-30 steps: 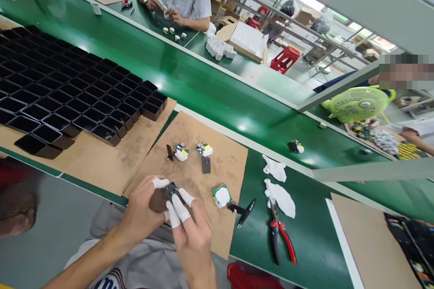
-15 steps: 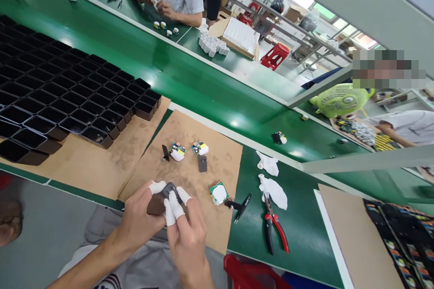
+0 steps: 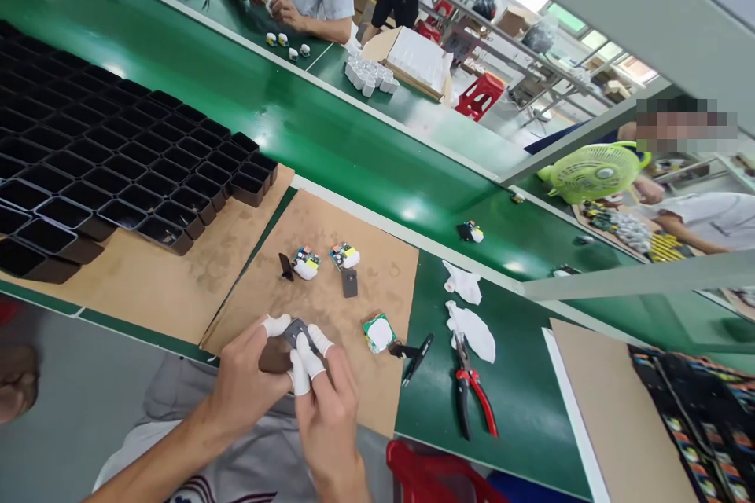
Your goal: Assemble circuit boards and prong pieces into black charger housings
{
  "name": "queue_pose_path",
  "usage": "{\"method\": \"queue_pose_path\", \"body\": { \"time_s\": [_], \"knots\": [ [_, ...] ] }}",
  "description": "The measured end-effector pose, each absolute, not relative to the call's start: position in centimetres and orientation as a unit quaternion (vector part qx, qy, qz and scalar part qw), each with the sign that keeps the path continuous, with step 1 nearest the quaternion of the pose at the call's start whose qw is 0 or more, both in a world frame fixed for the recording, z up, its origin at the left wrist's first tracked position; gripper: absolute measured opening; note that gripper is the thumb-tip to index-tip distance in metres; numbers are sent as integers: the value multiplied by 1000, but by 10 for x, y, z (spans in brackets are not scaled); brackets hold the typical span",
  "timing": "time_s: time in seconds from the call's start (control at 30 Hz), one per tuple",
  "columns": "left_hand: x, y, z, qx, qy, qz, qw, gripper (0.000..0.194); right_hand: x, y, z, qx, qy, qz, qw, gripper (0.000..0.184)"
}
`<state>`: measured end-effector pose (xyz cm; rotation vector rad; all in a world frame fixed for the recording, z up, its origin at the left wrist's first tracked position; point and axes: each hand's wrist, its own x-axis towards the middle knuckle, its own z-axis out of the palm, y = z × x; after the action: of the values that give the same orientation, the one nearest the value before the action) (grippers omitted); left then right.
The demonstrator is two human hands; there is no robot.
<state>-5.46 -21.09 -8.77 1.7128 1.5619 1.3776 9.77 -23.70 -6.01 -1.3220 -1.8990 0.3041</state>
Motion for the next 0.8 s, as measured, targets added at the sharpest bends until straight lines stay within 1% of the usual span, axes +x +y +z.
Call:
{"method": "queue_pose_path", "body": {
  "time_s": [0.13,0.27,0.4,0.47,0.6,0.7,0.8],
  "knots": [
    [-56,-209,-85,621,548,517,217,35,94,-236,-63,-531,-734,136,401,53],
    [-58,-210,-85,623,547,518,211,37,95,-238,-65,-517,-755,97,392,57],
    [-58,-216,-85,624,543,523,208,38,101,-243,-62,-501,-784,97,354,71],
    [-57,-219,-86,619,545,527,204,35,103,-245,-61,-495,-792,99,343,76],
    [-56,-220,-90,615,558,517,207,28,104,-245,-65,-506,-784,84,350,71],
    [-55,-221,-92,618,551,519,212,30,105,-246,-66,-503,-789,107,335,70],
    [-54,-223,-97,618,548,522,214,30,106,-247,-69,-497,-788,111,346,69]
  ]
}}
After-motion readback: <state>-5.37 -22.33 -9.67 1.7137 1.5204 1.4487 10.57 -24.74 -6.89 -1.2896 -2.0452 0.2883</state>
